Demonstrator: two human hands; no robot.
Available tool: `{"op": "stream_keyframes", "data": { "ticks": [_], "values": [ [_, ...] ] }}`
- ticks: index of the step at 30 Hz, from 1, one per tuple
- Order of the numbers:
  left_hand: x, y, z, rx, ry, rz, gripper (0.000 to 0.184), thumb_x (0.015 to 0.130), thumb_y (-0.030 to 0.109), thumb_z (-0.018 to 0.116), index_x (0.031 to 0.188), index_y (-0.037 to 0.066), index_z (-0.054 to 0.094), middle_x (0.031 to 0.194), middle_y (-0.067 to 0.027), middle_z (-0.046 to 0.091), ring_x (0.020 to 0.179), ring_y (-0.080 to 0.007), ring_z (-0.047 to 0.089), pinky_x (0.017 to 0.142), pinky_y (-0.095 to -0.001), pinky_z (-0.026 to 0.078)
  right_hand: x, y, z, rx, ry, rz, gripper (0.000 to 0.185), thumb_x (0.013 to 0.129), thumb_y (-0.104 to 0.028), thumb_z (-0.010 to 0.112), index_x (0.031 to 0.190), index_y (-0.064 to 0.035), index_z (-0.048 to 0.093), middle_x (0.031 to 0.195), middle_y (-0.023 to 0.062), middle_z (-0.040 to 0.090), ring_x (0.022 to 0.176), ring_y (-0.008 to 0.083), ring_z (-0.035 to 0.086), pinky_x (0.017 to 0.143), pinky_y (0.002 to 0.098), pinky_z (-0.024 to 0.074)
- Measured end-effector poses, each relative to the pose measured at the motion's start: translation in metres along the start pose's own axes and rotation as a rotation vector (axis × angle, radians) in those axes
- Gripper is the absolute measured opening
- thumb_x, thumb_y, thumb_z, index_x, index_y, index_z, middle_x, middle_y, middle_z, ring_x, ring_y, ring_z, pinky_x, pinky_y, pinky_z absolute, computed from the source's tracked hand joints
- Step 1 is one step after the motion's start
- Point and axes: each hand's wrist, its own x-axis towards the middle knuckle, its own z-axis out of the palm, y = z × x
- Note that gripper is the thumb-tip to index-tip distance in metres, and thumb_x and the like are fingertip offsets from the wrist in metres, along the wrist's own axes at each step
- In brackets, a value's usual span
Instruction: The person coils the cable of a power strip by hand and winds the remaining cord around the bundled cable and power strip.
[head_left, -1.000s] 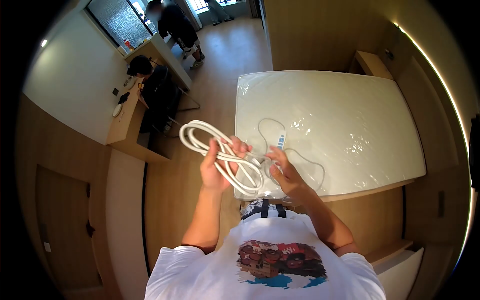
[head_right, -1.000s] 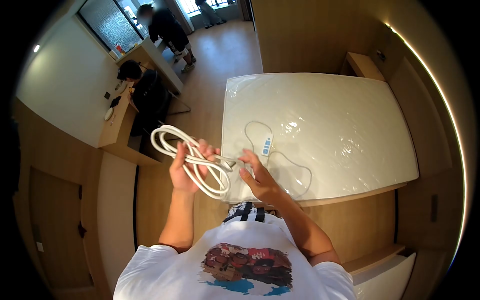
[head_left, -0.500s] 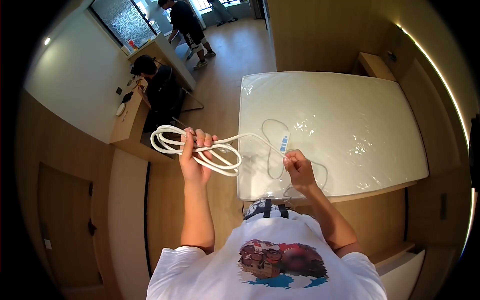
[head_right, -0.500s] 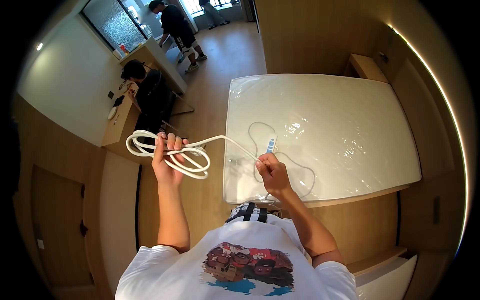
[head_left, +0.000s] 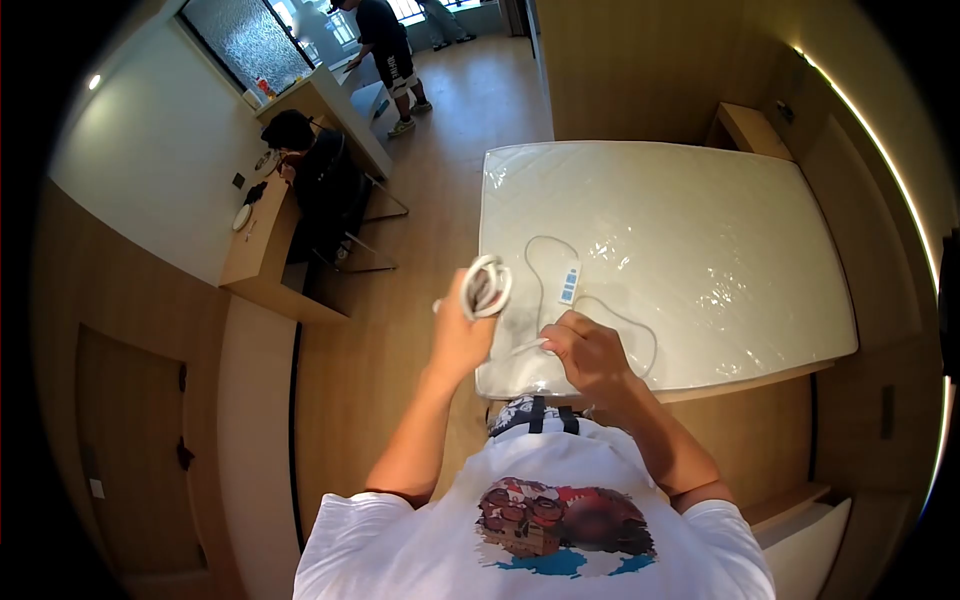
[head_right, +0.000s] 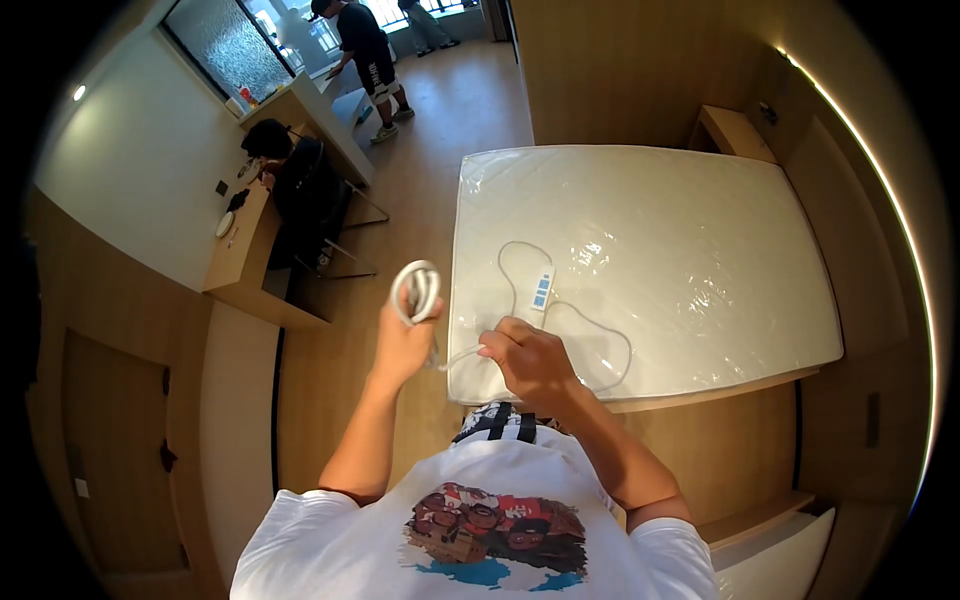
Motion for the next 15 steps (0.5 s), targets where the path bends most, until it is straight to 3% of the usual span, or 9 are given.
{"op": "stream_keyframes", "data": {
  "ticks": [1,3,5,7,8,11,12,15],
  "values": [
    [-0.004,-0.003,0.009,0.015,-0.067,-0.014,0.033,0.100,0.034,0.063,0.106,0.003,0.053,0.080,-0.0003,0.050,0.074,-0.0096,0.046,0.069,-0.0274,0.044,0.004,0.002,-0.001,0.023,0.046,-0.055,0.017,0.088,-0.012,0.070,0.102,-0.0071,0.062,0.088,0.0091,0.062,0.076,0.0316,0.063,0.063,0.0400,0.0517],
    [-0.010,-0.005,0.014,-0.271,-0.468,-0.312,0.078,0.088,0.080,0.041,0.105,0.005,0.052,0.085,-0.0022,0.050,0.072,-0.0110,0.048,0.065,-0.0271,0.044,0.010,0.005,-0.004,0.066,0.142,-0.164,0.021,0.084,-0.010,0.073,0.102,-0.0086,0.062,0.088,0.0081,0.062,0.076,0.0300,0.063,0.064,0.0394,0.0522],
    [-0.018,-0.022,0.023,-0.575,-0.820,-0.439,0.086,0.083,0.085,0.039,0.110,0.005,0.052,0.086,-0.0037,0.050,0.070,-0.0118,0.048,0.062,-0.0262,0.043,0.012,0.004,-0.007,0.056,0.168,-0.135,0.034,0.079,-0.011,0.079,0.108,-0.0092,0.061,0.095,0.0089,0.062,0.082,0.0294,0.063,0.066,0.0394,0.0524],
    [-0.031,-0.020,0.028,-0.948,-0.927,-0.652,0.080,0.087,0.079,0.047,0.114,0.004,0.051,0.086,-0.0048,0.050,0.070,-0.0120,0.048,0.062,-0.0249,0.042,0.014,-0.003,-0.013,0.047,0.201,-0.071,0.040,0.077,-0.014,0.081,0.111,-0.0091,0.060,0.099,0.0091,0.061,0.087,0.0301,0.062,0.070,0.0405,0.0522],
    [-0.033,-0.013,0.028,-1.137,-0.969,-0.759,0.077,0.090,0.075,0.051,0.116,0.003,0.051,0.085,-0.0054,0.050,0.070,-0.0121,0.048,0.061,-0.0243,0.042,0.013,0.006,-0.014,-0.068,0.204,-0.147,0.056,0.070,-0.020,0.086,0.117,-0.0092,0.057,0.112,0.0105,0.059,0.100,0.0331,0.059,0.084,0.0441,0.0491],
    [-0.022,0.011,0.020,-1.172,-1.086,-0.742,0.061,0.090,0.049,0.065,0.120,-0.002,0.049,0.084,-0.0070,0.050,0.070,-0.0125,0.048,0.061,-0.0241,0.042,0.018,-0.001,-0.012,-0.083,0.340,-0.086,0.066,0.067,-0.023,0.088,0.122,-0.0094,0.055,0.120,0.0130,0.057,0.109,0.0368,0.054,0.095,0.0461,0.0431],
    [-0.026,0.007,0.018,-1.218,-1.056,-0.767,0.053,0.081,0.025,0.066,0.122,-0.004,0.049,0.082,-0.0064,0.048,0.068,-0.0121,0.047,0.060,-0.0251,0.041,0.015,0.004,-0.007,0.028,0.320,-0.048,0.071,0.066,-0.021,0.088,0.126,-0.0071,0.053,0.127,0.0156,0.053,0.113,0.0394,0.051,0.097,0.0459,0.0416],
    [-0.024,0.017,0.001,-1.091,-0.985,-0.689,0.053,0.075,0.017,0.066,0.121,-0.004,0.049,0.080,-0.0059,0.047,0.065,-0.0116,0.045,0.058,-0.0258,0.037,0.001,0.020,0.006,0.315,0.323,0.052,0.062,0.077,-0.024,0.083,0.126,-0.0043,0.052,0.127,0.0165,0.053,0.115,0.0391,0.050,0.099,0.0453,0.0406]
  ]
}}
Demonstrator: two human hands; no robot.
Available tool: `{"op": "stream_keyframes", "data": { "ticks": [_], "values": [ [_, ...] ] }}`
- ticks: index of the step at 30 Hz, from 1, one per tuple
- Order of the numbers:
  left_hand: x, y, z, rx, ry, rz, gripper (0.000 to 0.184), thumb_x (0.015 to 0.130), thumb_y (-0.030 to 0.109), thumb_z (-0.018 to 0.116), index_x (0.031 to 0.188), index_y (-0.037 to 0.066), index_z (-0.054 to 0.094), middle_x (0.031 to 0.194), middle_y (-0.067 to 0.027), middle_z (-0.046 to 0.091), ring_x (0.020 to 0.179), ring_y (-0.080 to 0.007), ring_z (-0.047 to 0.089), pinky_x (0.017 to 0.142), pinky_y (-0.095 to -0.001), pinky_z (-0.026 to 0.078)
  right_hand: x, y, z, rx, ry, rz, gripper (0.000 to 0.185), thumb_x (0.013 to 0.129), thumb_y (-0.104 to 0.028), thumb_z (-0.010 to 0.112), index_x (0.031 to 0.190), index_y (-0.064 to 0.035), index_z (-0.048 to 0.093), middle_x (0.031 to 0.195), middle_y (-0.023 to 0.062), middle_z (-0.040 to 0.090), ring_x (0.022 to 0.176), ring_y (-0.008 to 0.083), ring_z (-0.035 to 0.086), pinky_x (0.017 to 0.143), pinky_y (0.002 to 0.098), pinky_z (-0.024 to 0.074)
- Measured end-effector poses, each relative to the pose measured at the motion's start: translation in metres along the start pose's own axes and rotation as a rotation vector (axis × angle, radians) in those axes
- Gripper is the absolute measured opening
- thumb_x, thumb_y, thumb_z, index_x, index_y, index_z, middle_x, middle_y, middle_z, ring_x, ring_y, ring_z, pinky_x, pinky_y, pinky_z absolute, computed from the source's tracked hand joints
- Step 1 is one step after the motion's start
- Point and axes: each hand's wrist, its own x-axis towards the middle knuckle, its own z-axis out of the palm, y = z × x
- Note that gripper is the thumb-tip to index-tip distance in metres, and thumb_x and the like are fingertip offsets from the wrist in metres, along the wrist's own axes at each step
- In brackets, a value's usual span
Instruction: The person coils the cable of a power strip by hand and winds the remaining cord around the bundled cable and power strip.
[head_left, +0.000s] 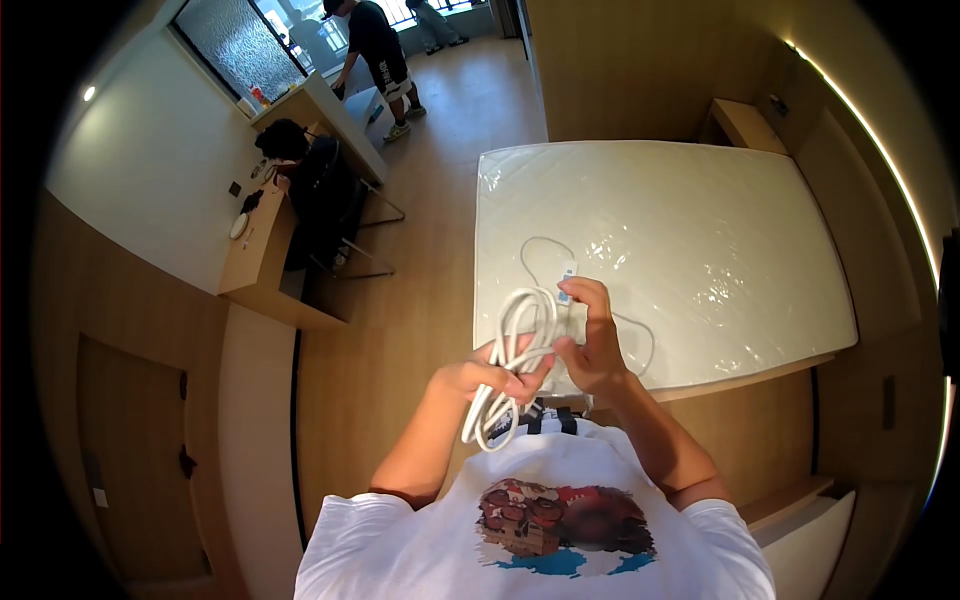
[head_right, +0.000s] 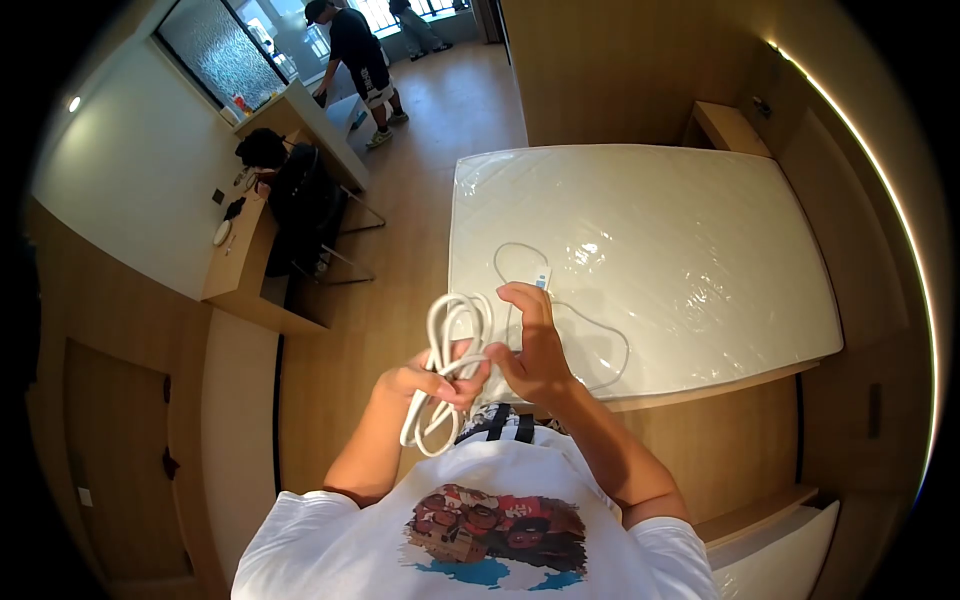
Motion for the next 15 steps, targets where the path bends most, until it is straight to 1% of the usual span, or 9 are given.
{"op": "stream_keyframes", "data": {
  "ticks": [1,3,5,8,9,12,13,14,15],
  "values": [
    [0.000,0.001,-0.004,-0.140,-0.062,0.057,0.053,0.070,0.012,0.064,0.119,-0.004,0.050,0.078,-0.0056,0.046,0.063,-0.0116,0.044,0.056,-0.0268,0.034,-0.003,0.003,-0.005,0.069,-0.071,0.080,0.048,0.093,-0.031,0.069,0.127,-0.0008,0.051,0.122,0.0165,0.056,0.113,0.0327,0.056,0.097,0.0409,0.0431],
    [-0.002,0.007,-0.017,-0.312,-0.121,0.175,0.053,0.072,0.010,0.060,0.121,-0.005,0.050,0.079,-0.0046,0.045,0.063,-0.0123,0.043,0.060,-0.0286,0.036,-0.021,0.022,-0.007,0.261,-0.197,0.365,0.041,0.101,-0.032,0.057,0.125,0.0003,0.052,0.115,0.0154,0.059,0.105,0.0262,0.059,0.093,0.0368,0.0451],
    [-0.005,0.013,-0.023,-0.389,-0.145,0.323,0.053,0.075,0.012,0.057,0.124,-0.004,0.051,0.081,-0.0039,0.044,0.065,-0.0128,0.041,0.065,-0.0297,0.037,-0.036,0.032,0.001,0.385,-0.261,0.458,0.036,0.107,-0.031,0.046,0.120,0.0017,0.054,0.101,0.0114,0.064,0.087,0.0172,0.060,0.083,0.0309,0.0469],
    [-0.006,0.020,-0.026,-0.473,-0.199,0.376,0.053,0.075,0.012,0.057,0.125,-0.004,0.052,0.081,-0.0040,0.045,0.065,-0.0126,0.042,0.066,-0.0300,0.038,-0.042,0.028,-0.009,0.257,-0.508,0.544,0.034,0.107,-0.032,0.047,0.122,-0.0019,0.053,0.082,-0.0007,0.059,0.078,0.0091,0.050,0.081,0.0286,0.0433],
    [-0.007,0.020,-0.029,-0.448,-0.210,0.355,0.054,0.076,0.013,0.056,0.127,-0.004,0.051,0.081,-0.0039,0.044,0.065,-0.0129,0.042,0.066,-0.0306,0.039,-0.043,0.028,-0.009,0.250,-0.489,0.520,0.031,0.108,-0.031,0.045,0.119,-0.0026,0.054,0.077,-0.0019,0.055,0.069,0.0065,0.046,0.067,0.0245,0.0397],
    [-0.008,0.018,-0.025,-0.295,-0.035,0.219,0.045,0.089,0.023,0.058,0.127,-0.001,0.052,0.082,-0.0049,0.047,0.065,-0.0126,0.045,0.067,-0.0299,0.042,-0.034,0.013,-0.007,0.302,-0.194,0.619,0.033,0.108,-0.032,0.043,0.118,-0.0010,0.052,0.070,-0.0021,0.046,0.060,0.0068,0.041,0.056,0.0243,0.0364],
    [-0.006,0.015,-0.028,-0.281,0.054,0.114,0.043,0.095,0.029,0.056,0.127,0.001,0.053,0.081,-0.0056,0.049,0.063,-0.0119,0.045,0.065,-0.0286,0.043,-0.033,0.016,-0.004,0.348,-0.078,0.486,0.033,0.109,-0.031,0.041,0.120,-0.0007,0.049,0.067,-0.0036,0.041,0.055,0.0048,0.035,0.051,0.0234,0.0316],
    [-0.003,0.012,-0.025,-0.249,0.105,0.052,0.042,0.098,0.034,0.054,0.126,0.002,0.053,0.079,-0.0047,0.050,0.062,-0.0112,0.046,0.059,-0.0272,0.042,-0.029,0.017,-0.005,0.317,-0.038,0.441,0.034,0.109,-0.031,0.041,0.120,-0.0006,0.049,0.066,-0.0036,0.041,0.055,0.0048,0.035,0.052,0.0235,0.0319],
    [0.000,0.006,-0.026,-0.213,0.140,-0.008,0.044,0.097,0.034,0.056,0.126,0.001,0.054,0.079,-0.0055,0.049,0.062,-0.0117,0.046,0.058,-0.0263,0.041,-0.024,0.015,-0.008,0.285,0.003,0.397,0.034,0.109,-0.031,0.040,0.120,-0.0005,0.049,0.066,-0.0036,0.041,0.055,0.0048,0.036,0.052,0.0235,0.0322]
  ]
}}
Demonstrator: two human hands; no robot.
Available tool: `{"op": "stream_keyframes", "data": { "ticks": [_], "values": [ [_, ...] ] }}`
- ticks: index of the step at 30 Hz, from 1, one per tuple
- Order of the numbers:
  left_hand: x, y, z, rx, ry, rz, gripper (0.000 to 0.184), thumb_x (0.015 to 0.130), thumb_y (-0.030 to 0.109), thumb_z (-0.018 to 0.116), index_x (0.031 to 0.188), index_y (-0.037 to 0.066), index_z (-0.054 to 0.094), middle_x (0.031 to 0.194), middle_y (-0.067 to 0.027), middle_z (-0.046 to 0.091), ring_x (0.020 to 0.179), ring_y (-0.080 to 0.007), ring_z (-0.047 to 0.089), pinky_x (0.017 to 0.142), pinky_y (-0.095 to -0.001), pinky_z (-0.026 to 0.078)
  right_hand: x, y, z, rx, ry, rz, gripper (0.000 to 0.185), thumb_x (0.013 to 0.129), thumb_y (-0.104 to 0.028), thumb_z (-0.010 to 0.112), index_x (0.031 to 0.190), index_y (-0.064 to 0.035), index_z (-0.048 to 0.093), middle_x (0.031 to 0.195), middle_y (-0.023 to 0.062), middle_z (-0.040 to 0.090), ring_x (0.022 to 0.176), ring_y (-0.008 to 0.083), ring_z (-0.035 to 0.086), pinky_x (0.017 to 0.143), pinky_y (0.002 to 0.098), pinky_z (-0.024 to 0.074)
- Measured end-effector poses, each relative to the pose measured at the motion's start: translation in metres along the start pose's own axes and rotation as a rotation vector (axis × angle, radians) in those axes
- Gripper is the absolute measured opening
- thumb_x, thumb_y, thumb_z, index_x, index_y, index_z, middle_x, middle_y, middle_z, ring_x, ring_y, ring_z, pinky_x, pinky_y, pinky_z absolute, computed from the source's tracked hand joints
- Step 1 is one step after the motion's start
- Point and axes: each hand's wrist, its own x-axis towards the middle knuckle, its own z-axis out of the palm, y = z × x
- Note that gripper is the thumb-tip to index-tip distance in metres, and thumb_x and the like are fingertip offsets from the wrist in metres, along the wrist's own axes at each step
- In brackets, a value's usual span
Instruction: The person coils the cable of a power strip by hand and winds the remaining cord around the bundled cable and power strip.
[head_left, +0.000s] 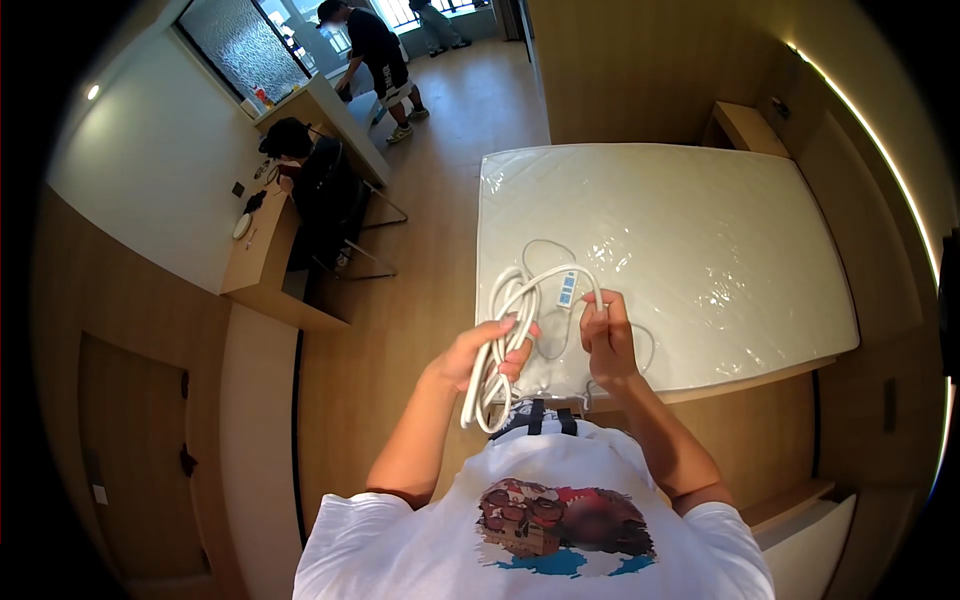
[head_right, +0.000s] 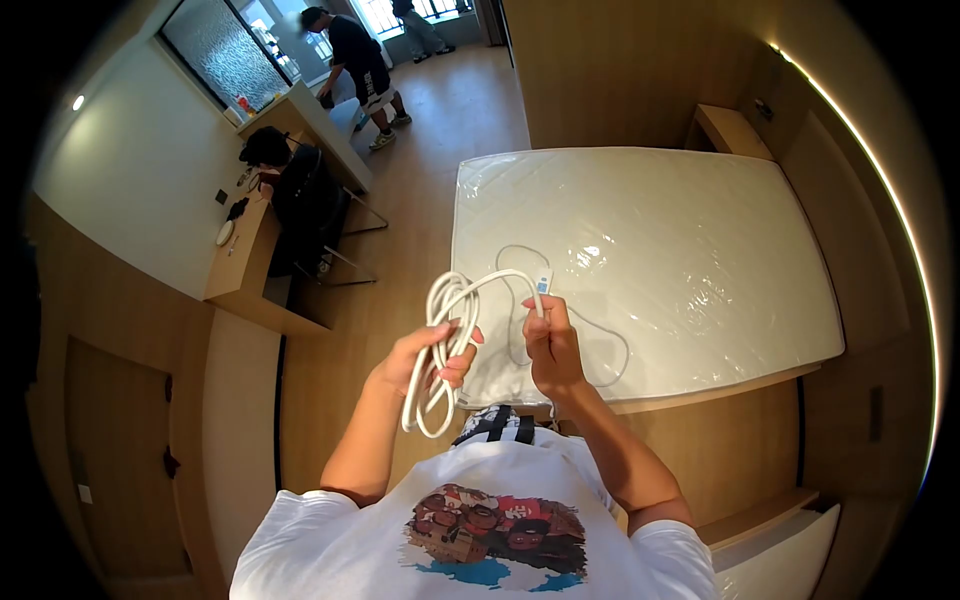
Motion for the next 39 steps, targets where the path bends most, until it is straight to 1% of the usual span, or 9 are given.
{"op": "stream_keyframes", "data": {
  "ticks": [8,15,20,24,26,29,32,35,39],
  "values": [
    [0.011,-0.024,-0.002,0.086,-0.071,-0.051,0.062,0.096,0.049,0.060,0.133,0.000,0.050,0.086,-0.0063,0.051,0.072,-0.0139,0.050,0.063,-0.0268,0.045,0.008,-0.022,-0.001,-0.026,0.056,0.015,0.034,0.109,-0.029,0.042,0.113,0.0017,0.056,0.062,-0.0038,0.041,0.056,0.0052,0.034,0.051,0.0247,0.0313],
    [0.010,-0.029,0.006,0.135,-0.206,0.040,0.074,0.095,0.057,0.058,0.138,-0.001,0.044,0.088,-0.0060,0.050,0.076,-0.0152,0.051,0.069,-0.0290,0.045,0.003,-0.049,0.010,-0.239,-0.053,-0.049,0.031,0.107,-0.024,0.046,0.111,0.0024,0.061,0.067,0.0059,0.054,0.058,0.0130,0.050,0.057,0.0299,0.0431],
    [0.014,-0.024,0.004,0.091,-0.140,0.087,0.026,0.090,0.015,0.059,0.113,0.003,0.055,0.090,-0.0078,0.053,0.078,-0.0189,0.055,0.073,-0.0338,0.047,0.001,-0.047,0.018,-0.464,-0.012,-0.119,0.027,0.106,-0.017,0.047,0.118,0.0029,0.061,0.090,0.0154,0.064,0.067,0.0201,0.063,0.062,0.0334,0.0505],
    [0.010,-0.027,0.026,0.082,0.136,0.232,0.029,0.095,0.016,0.058,0.120,0.002,0.055,0.103,-0.0104,0.063,0.094,-0.0223,0.066,0.087,-0.0386,0.054,-0.008,-0.061,0.036,-0.202,-0.051,0.145,0.033,0.103,-0.013,0.051,0.132,0.0009,0.057,0.116,0.0192,0.055,0.082,0.0288,0.064,0.072,0.0401,0.0519],
    [0.007,-0.024,0.029,0.039,0.028,0.213,0.032,0.096,0.016,0.057,0.125,0.002,0.054,0.111,-0.0102,0.063,0.098,-0.0199,0.064,0.088,-0.0378,0.054,-0.003,-0.051,0.035,-0.543,-0.006,-0.210,0.035,0.101,-0.012,0.053,0.133,0.0027,0.056,0.116,0.0195,0.054,0.083,0.0323,0.064,0.074,0.0410,0.0517],
    [0.011,-0.030,0.025,0.062,0.100,0.276,0.039,0.097,0.017,0.059,0.131,0.002,0.052,0.113,-0.0073,0.063,0.099,-0.0159,0.063,0.085,-0.0317,0.054,0.001,-0.056,0.030,-0.763,-0.027,-0.324,0.037,0.097,-0.008,0.056,0.131,0.0047,0.056,0.108,0.0165,0.057,0.091,0.0328,0.062,0.079,0.0410,0.0503],
    [0.019,-0.036,0.019,0.272,0.356,0.367,0.039,0.096,0.020,0.061,0.130,0.002,0.052,0.110,-0.0065,0.064,0.098,-0.0149,0.062,0.084,-0.0294,0.052,-0.001,-0.063,0.034,-0.475,-0.108,-0.144,0.033,0.096,-0.010,0.059,0.127,0.0014,0.061,0.098,0.0130,0.060,0.095,0.0282,0.058,0.082,0.0390,0.0479],
    [0.016,-0.035,0.002,0.182,0.246,0.336,0.039,0.097,0.015,0.062,0.132,0.003,0.053,0.120,-0.0085,0.064,0.113,-0.0176,0.059,0.098,-0.0346,0.047,0.005,-0.056,0.029,-0.721,-0.104,-0.310,0.030,0.093,-0.011,0.063,0.122,-0.0006,0.066,0.098,0.0129,0.060,0.096,0.0275,0.059,0.079,0.0372,0.0479],
    [0.010,-0.030,0.014,0.089,0.222,0.350,0.042,0.096,0.013,0.058,0.135,0.002,0.047,0.116,-0.0117,0.064,0.107,-0.0194,0.061,0.090,-0.0342,0.053,0.019,-0.063,0.019,-0.839,-0.014,-0.541,0.030,0.087,-0.014,0.070,0.115,-0.0024,0.070,0.107,0.0119,0.060,0.099,0.0288,0.057,0.084,0.0381,0.0468]
  ]
}}
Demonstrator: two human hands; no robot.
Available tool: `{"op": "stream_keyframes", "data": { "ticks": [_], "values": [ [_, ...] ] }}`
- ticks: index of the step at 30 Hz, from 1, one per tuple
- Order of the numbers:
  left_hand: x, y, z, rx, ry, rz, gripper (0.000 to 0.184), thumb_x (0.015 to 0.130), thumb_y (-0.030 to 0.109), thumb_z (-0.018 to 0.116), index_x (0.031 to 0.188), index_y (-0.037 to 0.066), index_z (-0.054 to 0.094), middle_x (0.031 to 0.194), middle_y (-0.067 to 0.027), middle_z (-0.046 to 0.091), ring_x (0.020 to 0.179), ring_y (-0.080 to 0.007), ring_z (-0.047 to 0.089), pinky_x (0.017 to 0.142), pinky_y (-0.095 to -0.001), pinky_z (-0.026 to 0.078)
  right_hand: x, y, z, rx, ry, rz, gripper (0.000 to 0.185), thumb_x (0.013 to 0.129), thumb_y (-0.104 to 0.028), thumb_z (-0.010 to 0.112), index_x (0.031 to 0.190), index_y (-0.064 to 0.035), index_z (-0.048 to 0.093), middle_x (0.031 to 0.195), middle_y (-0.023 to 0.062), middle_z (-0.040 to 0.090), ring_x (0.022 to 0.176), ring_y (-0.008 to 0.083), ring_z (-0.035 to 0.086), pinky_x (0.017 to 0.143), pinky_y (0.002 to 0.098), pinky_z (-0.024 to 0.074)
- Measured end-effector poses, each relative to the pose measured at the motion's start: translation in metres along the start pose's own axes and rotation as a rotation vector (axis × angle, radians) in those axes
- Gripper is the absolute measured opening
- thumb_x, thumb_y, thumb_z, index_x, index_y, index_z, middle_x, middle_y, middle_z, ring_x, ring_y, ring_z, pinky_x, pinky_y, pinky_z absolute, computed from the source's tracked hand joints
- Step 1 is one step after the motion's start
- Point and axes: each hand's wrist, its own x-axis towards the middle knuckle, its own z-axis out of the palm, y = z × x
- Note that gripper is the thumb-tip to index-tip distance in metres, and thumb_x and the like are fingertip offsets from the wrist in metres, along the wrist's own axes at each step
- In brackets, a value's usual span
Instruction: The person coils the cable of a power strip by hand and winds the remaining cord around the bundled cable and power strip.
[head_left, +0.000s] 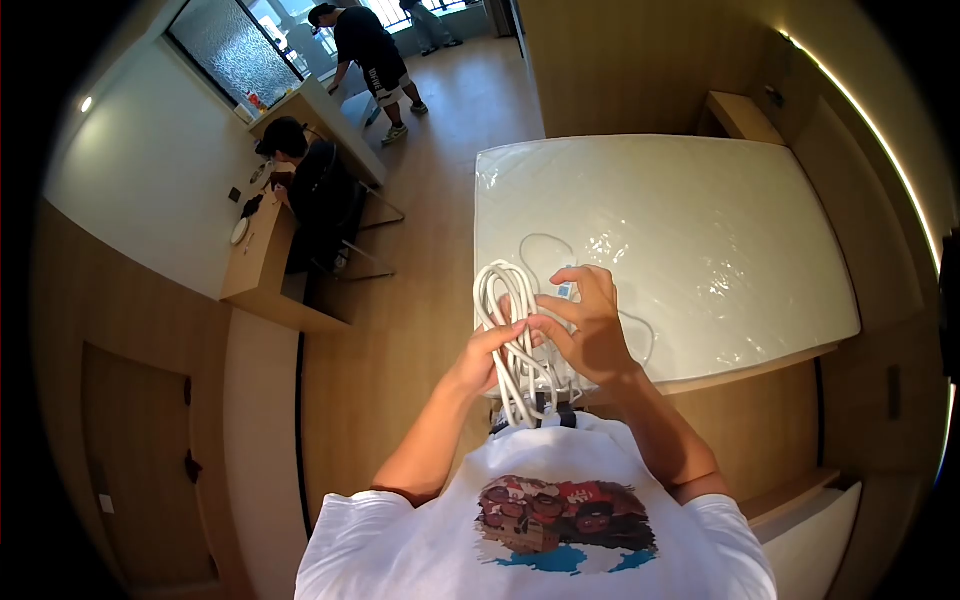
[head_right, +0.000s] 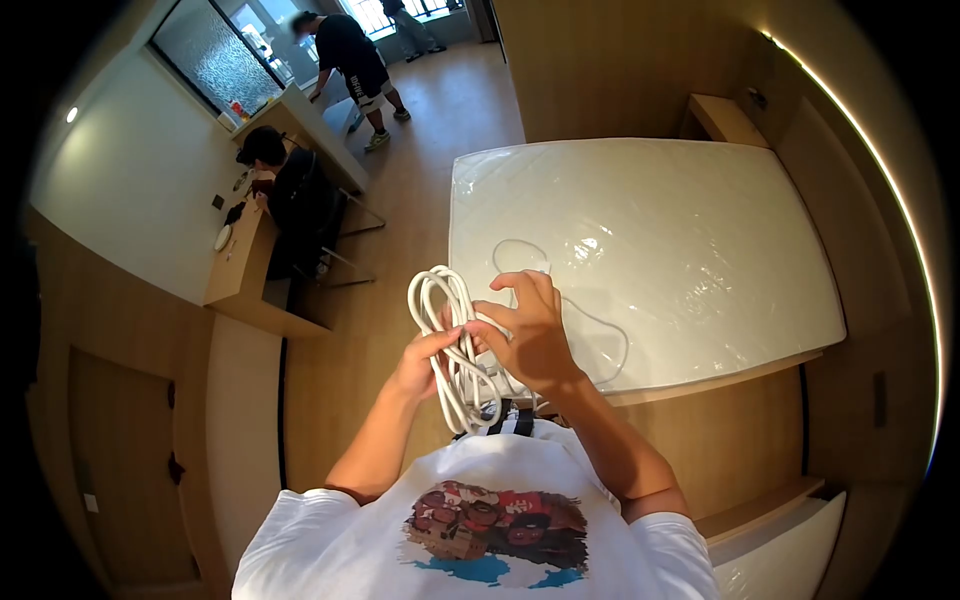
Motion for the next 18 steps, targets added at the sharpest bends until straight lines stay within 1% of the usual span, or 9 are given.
{"op": "stream_keyframes", "data": {
  "ticks": [2,4,5,8,9,12,13,16,18],
  "values": [
    [-0.003,0.011,0.005,0.053,-0.051,0.053,0.041,0.094,0.014,0.057,0.132,0.003,0.048,0.107,-0.0131,0.063,0.104,-0.0239,0.061,0.088,-0.0359,0.053,-0.008,0.002,0.005,0.284,-0.063,0.154,0.039,0.095,-0.027,0.065,0.123,0.0006,0.064,0.115,0.0145,0.059,0.107,0.0300,0.057,0.094,0.0385,0.0454],
    [0.006,0.013,-0.001,-0.065,-0.257,0.165,0.040,0.093,0.019,0.056,0.130,0.004,0.050,0.102,-0.0141,0.062,0.102,-0.0277,0.059,0.091,-0.0384,0.050,-0.021,0.010,0.021,0.644,-0.100,0.324,0.048,0.101,-0.036,0.058,0.128,0.0031,0.059,0.120,0.0166,0.059,0.112,0.0299,0.057,0.099,0.0392,0.0437],
    [0.006,0.018,0.003,-0.128,-0.200,0.231,0.038,0.093,0.021,0.054,0.127,0.004,0.051,0.094,-0.0135,0.058,0.098,-0.0286,0.056,0.095,-0.0412,0.046,-0.029,0.016,0.026,0.710,-0.186,0.390,0.060,0.105,-0.047,0.046,0.132,0.0051,0.054,0.121,0.0155,0.060,0.115,0.0258,0.057,0.102,0.0366,0.0423],
    [0.002,0.044,0.005,-0.360,-0.242,0.421,0.032,0.093,0.020,0.055,0.121,0.005,0.050,0.089,-0.0082,0.051,0.093,-0.0257,0.054,0.098,-0.0447,0.045,-0.060,0.036,0.048,0.939,-0.384,0.588,0.041,0.106,-0.032,0.051,0.125,0.0030,0.059,0.113,0.0167,0.061,0.108,0.0226,0.058,0.095,0.0338,0.0454],
    [0.001,0.052,0.001,-0.412,-0.240,0.453,0.031,0.093,0.020,0.055,0.119,0.005,0.050,0.089,-0.0068,0.051,0.093,-0.0249,0.054,0.099,-0.0451,0.045,-0.062,0.039,0.047,0.875,-0.503,0.564,0.038,0.105,-0.034,0.052,0.116,0.0014,0.061,0.099,0.0131,0.063,0.094,0.0173,0.056,0.085,0.0317,0.0464],
    [-0.008,0.073,0.004,-0.581,-0.206,0.549,0.024,0.094,0.018,0.055,0.113,0.004,0.049,0.087,-0.0029,0.050,0.086,-0.0196,0.051,0.101,-0.0456,0.041,-0.064,0.035,0.036,0.751,-0.790,0.555,0.034,0.104,-0.033,0.054,0.108,0.0002,0.062,0.084,0.0092,0.061,0.079,0.0158,0.052,0.074,0.0327,0.0451],
    [-0.008,0.077,0.000,-0.606,-0.218,0.577,0.023,0.095,0.018,0.054,0.112,0.004,0.049,0.087,-0.0031,0.050,0.086,-0.0197,0.051,0.101,-0.0454,0.041,-0.065,0.033,0.034,0.736,-0.770,0.589,0.031,0.103,-0.031,0.057,0.104,-0.0007,0.063,0.073,0.0080,0.057,0.072,0.0143,0.049,0.069,0.0325,0.0435],
    [-0.013,0.088,-0.012,-0.578,-0.153,0.656,0.020,0.095,0.015,0.050,0.112,0.005,0.049,0.087,-0.0034,0.051,0.088,-0.0194,0.052,0.101,-0.0434,0.042,-0.054,0.028,0.023,0.730,-0.644,0.653,0.026,0.102,-0.027,0.059,0.101,-0.0010,0.062,0.079,0.0017,0.057,0.077,0.0111,0.049,0.070,0.0296,0.0435],
    [-0.017,0.093,-0.020,-0.487,-0.050,0.623,0.018,0.095,0.014,0.050,0.110,0.005,0.050,0.087,-0.0045,0.051,0.088,-0.0206,0.053,0.102,-0.0435,0.042,-0.055,0.033,0.028,0.609,-0.407,0.596,0.021,0.100,-0.023,0.062,0.100,-0.0011,0.062,0.071,0.0031,0.055,0.067,0.0112,0.047,0.062,0.0291,0.0412]
  ]
}}
